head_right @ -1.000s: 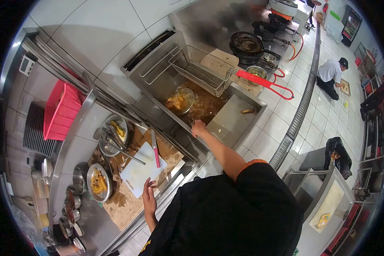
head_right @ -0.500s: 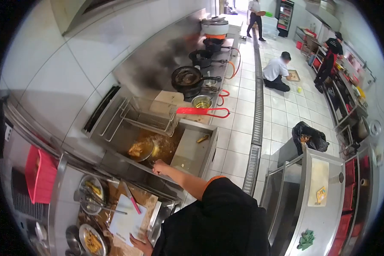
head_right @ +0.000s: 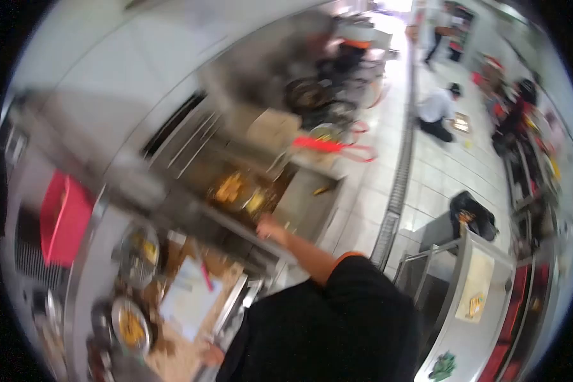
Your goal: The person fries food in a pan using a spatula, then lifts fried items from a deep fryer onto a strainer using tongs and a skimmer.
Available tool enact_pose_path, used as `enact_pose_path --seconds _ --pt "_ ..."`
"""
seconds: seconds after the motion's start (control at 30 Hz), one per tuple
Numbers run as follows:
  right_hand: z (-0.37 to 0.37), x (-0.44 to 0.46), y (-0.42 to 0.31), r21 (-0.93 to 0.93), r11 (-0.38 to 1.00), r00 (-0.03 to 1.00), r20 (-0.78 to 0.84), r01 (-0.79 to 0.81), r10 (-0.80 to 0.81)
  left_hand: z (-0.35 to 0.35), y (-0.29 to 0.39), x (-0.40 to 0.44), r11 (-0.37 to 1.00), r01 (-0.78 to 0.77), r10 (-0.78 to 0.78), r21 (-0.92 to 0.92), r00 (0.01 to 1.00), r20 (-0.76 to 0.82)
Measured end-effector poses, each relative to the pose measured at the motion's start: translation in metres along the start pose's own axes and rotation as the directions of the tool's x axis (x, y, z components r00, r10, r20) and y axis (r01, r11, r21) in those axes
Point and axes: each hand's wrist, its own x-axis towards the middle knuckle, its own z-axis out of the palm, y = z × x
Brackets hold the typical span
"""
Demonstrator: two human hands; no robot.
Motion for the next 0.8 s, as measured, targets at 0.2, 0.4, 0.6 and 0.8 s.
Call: enact_pose_path --seconds 0.2,0.4,0.6,0.8 --pt "0.064 -0.009 -0.178 -0.052 0.767 0.744 -0.292 -0.640 0.601 0.034 0.128 0.022 0.515 0.850 -0.825 -0.106 0.459 -0.331" --pt "0.060 -0.026 -0.180 0.233 0.798 0.793 -0.138 -0.556 0.593 0.037 0.127 0.025 0.512 0.840 -0.845 -0.181 0.456 -0.280" --pt "0.055 -0.058 -0.197 0.203 0.812 0.795 -0.179 -0.547 0.580 0.035 0.134 0.032 0.462 0.814 -0.886 -0.352 0.407 -0.220" --pt "0.051 -0.055 -0.202 0.067 0.816 0.777 -0.272 -0.574 0.568 0.038 0.111 0.037 0.393 0.877 -0.919 -0.275 0.370 -0.135"
